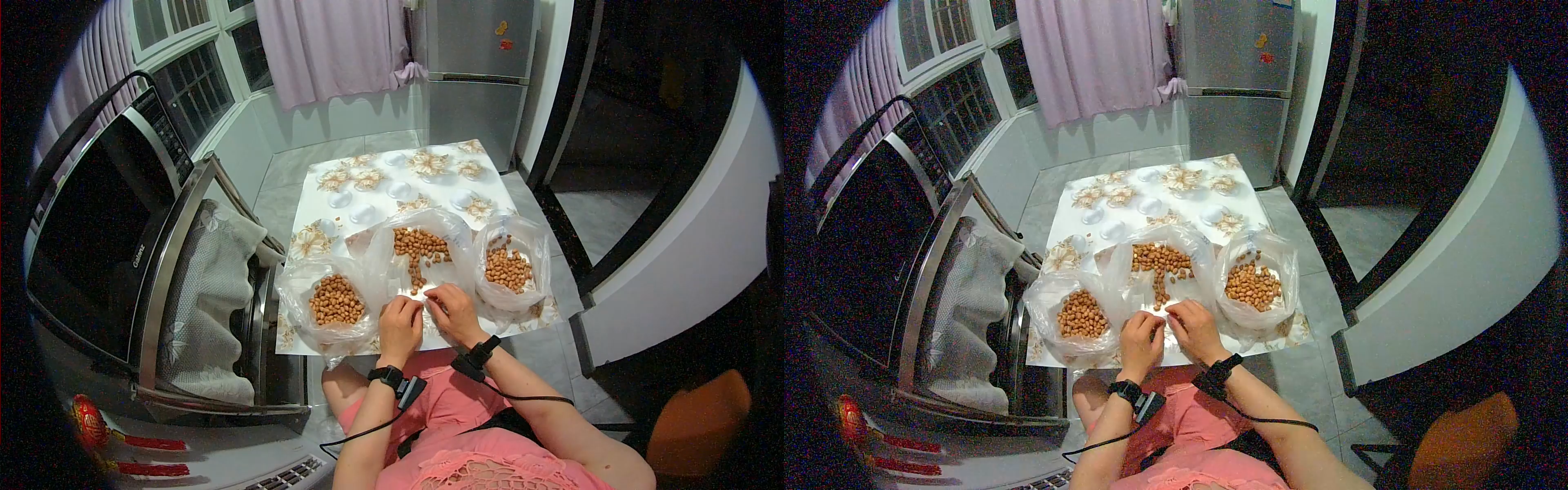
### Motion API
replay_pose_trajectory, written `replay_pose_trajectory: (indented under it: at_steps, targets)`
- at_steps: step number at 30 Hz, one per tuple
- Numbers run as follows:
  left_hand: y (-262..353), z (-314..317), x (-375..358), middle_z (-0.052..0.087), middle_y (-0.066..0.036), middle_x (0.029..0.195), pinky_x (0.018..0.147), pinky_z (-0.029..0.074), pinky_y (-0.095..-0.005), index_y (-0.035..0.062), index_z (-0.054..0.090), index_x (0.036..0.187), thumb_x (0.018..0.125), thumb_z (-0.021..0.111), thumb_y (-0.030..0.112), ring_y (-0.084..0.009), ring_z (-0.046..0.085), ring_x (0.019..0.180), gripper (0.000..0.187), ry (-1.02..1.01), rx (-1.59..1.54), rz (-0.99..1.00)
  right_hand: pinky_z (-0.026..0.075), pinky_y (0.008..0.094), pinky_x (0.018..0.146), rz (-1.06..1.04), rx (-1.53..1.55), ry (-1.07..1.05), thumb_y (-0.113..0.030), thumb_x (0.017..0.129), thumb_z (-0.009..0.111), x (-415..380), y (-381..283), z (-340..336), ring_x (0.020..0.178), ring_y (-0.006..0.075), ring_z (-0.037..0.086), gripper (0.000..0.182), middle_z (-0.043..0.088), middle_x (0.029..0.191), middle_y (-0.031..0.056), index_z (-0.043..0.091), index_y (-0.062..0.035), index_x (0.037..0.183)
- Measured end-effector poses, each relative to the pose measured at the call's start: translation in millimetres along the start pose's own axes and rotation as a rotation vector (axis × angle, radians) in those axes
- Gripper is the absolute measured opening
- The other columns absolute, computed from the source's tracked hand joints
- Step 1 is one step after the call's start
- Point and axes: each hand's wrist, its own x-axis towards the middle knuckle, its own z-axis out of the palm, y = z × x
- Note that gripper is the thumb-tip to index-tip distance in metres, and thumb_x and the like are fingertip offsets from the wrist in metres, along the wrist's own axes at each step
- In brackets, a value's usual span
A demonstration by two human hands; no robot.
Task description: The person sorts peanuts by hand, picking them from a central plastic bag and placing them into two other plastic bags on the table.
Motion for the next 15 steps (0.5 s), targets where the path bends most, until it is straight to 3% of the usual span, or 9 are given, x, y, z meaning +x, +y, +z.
replay_pose_trajectory:
  at_steps: [15]
  targets:
    - [-0.6, 0.9, 0.0, 0.064, -0.01, 0.089, 0.08, 0.05, -0.0422, 0.0059, 0.068, 0.089, 0.083, 0.071, 0.008, -0.0319, 0.065, 0.087, 0.007, 0.005, 0.0, -0.007, 0.051, 0.0441, 0.075, 0.044, 0.025, -0.011, -0.005, 0.083, 0.068, -0.9, 1.8, 0.9, 0.086, 0.0351, 0.063, 0.011, 0.062, 0.088, 0.0143, 0.063, -0.0016, 0.092]
